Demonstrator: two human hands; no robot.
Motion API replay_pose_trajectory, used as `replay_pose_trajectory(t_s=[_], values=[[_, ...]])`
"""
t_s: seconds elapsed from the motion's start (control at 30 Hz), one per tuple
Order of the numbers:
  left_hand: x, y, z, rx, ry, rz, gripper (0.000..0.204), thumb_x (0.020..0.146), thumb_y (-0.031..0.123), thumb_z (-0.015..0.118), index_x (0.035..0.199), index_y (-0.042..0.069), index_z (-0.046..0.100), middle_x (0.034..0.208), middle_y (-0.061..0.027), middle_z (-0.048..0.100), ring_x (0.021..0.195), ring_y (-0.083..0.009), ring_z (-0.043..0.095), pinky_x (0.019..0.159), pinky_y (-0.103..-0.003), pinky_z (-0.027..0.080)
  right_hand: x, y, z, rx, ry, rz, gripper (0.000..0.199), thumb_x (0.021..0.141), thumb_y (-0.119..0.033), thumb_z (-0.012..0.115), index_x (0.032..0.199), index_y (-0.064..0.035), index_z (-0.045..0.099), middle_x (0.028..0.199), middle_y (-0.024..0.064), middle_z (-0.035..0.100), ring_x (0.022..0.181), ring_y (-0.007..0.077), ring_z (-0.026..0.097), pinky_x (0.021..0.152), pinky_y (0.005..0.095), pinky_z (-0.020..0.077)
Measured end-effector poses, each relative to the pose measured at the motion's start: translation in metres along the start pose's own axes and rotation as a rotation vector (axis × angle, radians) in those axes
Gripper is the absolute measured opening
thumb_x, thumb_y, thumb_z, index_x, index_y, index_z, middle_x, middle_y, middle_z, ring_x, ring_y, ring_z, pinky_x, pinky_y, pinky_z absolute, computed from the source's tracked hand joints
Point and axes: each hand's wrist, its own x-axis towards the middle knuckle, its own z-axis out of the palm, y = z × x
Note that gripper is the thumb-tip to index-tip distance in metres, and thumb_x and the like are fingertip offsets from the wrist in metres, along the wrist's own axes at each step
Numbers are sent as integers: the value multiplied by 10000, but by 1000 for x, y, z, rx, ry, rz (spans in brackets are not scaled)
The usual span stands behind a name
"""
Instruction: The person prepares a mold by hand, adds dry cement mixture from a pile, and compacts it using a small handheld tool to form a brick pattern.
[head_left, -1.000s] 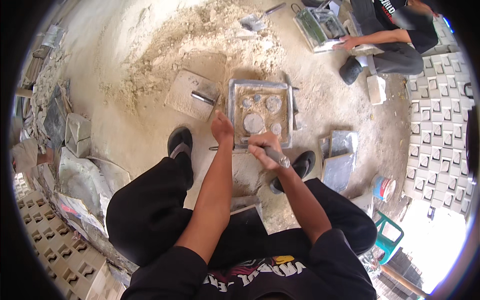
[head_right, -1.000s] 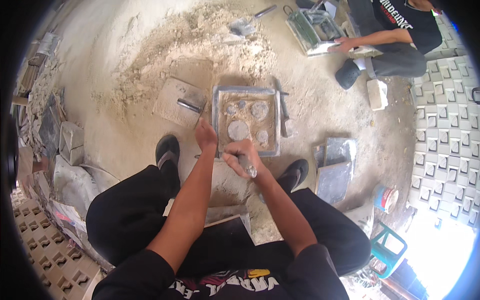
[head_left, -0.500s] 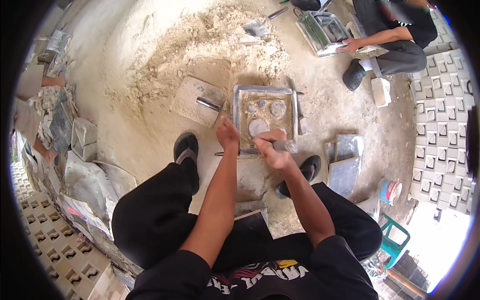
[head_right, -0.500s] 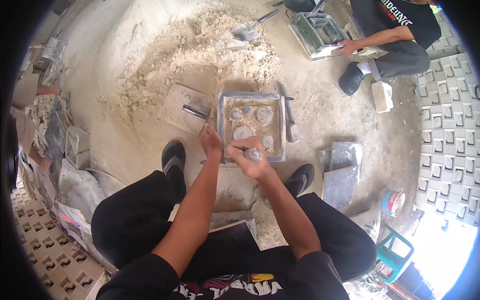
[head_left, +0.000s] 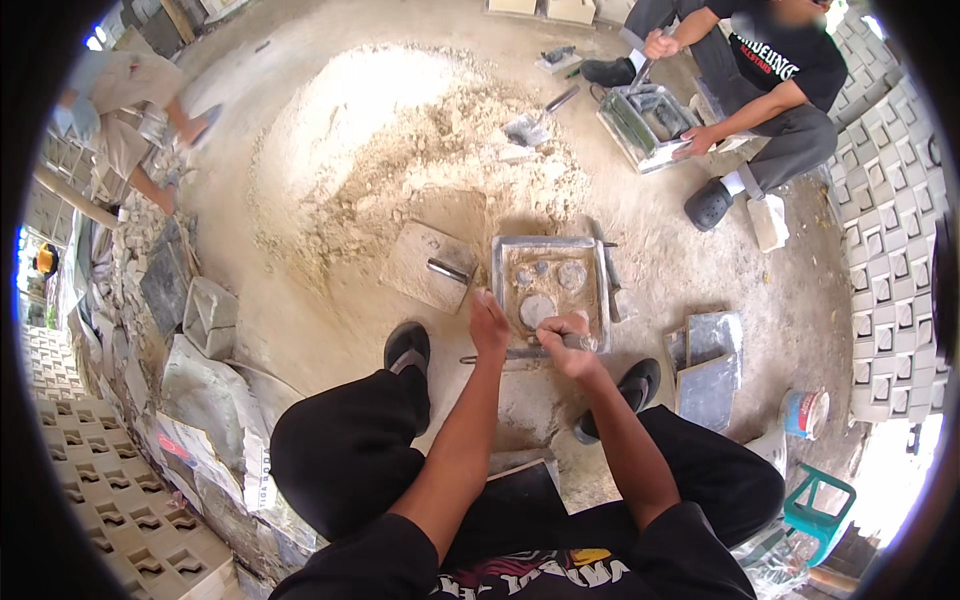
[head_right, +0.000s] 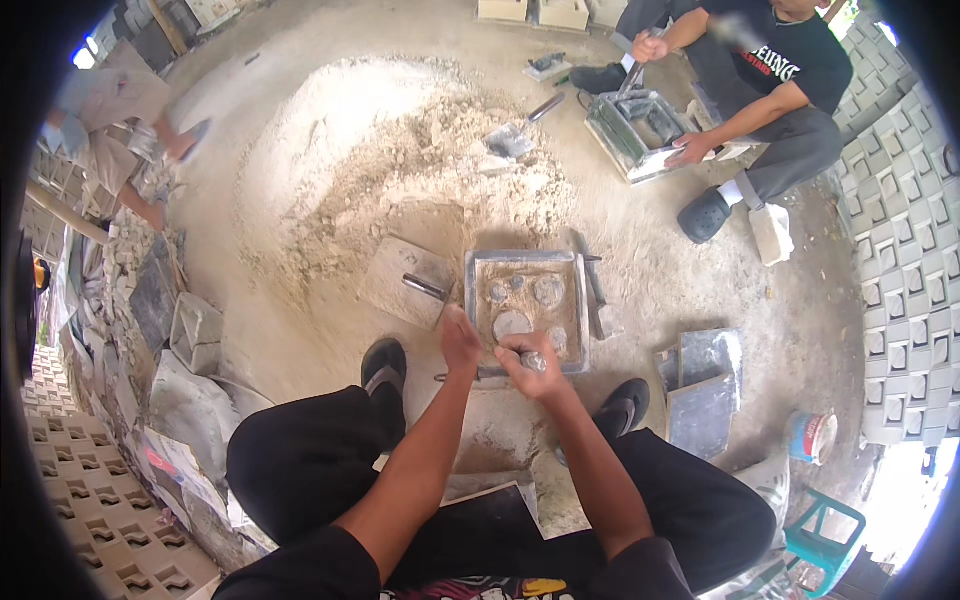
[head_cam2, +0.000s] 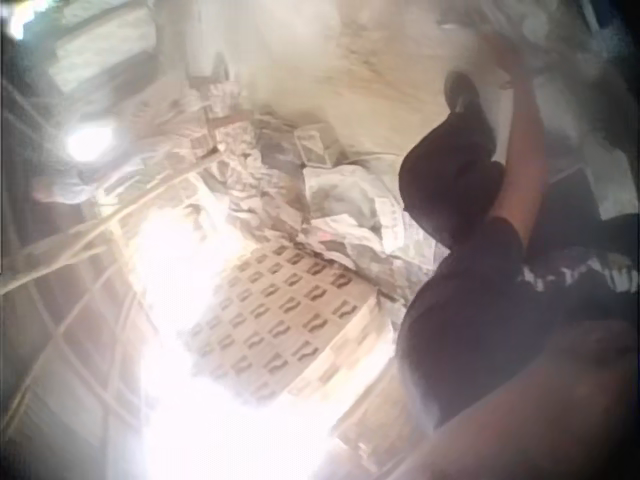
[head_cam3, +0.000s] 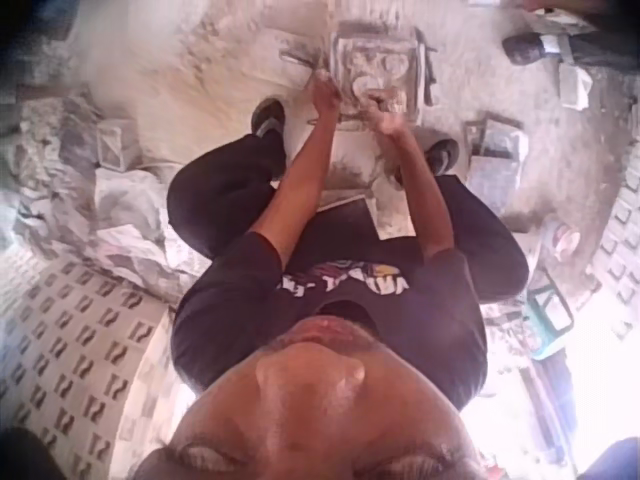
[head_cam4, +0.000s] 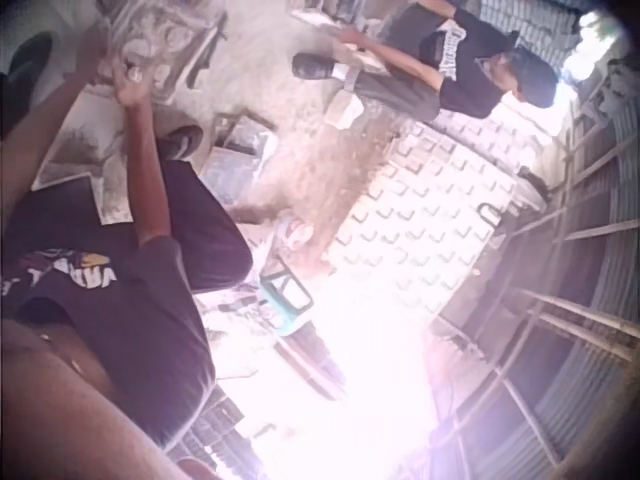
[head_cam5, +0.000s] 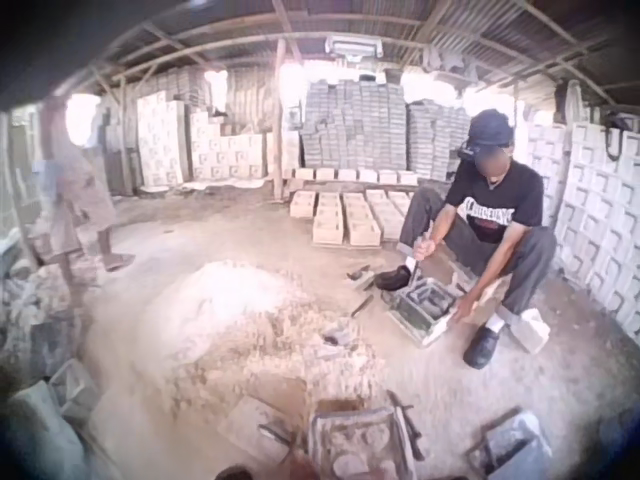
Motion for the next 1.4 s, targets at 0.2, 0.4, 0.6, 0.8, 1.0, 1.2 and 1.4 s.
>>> replay_pose_trajectory(t_s=[0.2, 0.4, 0.6, 0.8, 1.0, 1.2, 1.4], values=[[-11, 9, 7, -47, 63, 184, 418, 991, 309, 353, 1199, -26, 491, 1101, -281, 549, 1028, -454, 517, 884, -488, 414, 3, -15, 13, 208, 335, 56, 292, 897, -88, 492, 608, -55, 481, 564, -29, 433, 520, 71, 380, 472, 262, 298], [3, 33, -9, -68, 3, 135, 455, 996, 342, 331, 1169, -32, 524, 1112, -289, 558, 1042, -451, 517, 894, -492, 408, -8, 8, 18, 222, 420, 54, 267, 896, -159, 627, 687, -6, 560, 628, -58, 449, 611, 42, 394, 508, 254, 334], [24, 77, -21, -69, -100, 138, 517, 998, 378, 287, 1058, -39, 587, 1030, -287, 595, 1005, -451, 536, 872, -506, 414, 12, -3, 20, 265, 478, 77, 254, 891, -64, 592, 660, -104, 495, 597, -84, 411, 528, 18, 363, 459, 220, 268], [34, 95, -31, -81, -169, 105, 527, 992, 379, 290, 996, -47, 600, 985, -283, 615, 945, -473, 557, 823, -532, 427, -14, 13, 9, 93, 372, 11, 233, 877, -62, 608, 674, -96, 498, 597, -76, 437, 524, 35, 395, 458, 237, 299], [39, 75, -16, -53, -180, 207, 524, 991, 382, 291, 940, -39, 600, 949, -300, 609, 927, -473, 561, 792, -538, 421, -17, 7, 21, 317, 596, -87, 177, 871, -41, 576, 718, -69, 493, 573, -56, 436, 499, 34, 398, 429, 220, 272], [37, 147, -33, -233, -282, 225, 598, 988, 441, 281, 891, -45, 617, 912, -309, 614, 934, -480, 564, 814, -522, 437, -11, 4, -3, 405, 564, -27, 201, 888, -68, 554, 697, -59, 492, 610, -41, 462, 542, 40, 398, 467, 238, 298], [73, 155, -35, 74, -405, 369, 641, 975, 489, 287, 946, -56, 623, 902, -298, 625, 935, -479, 578, 853, -510, 448, -15, 8, -6, 298, 499, -6, 320, 913, -94, 559, 616, -89, 442, 560, -56, 418, 485, 40, 357, 430, 254, 243]])
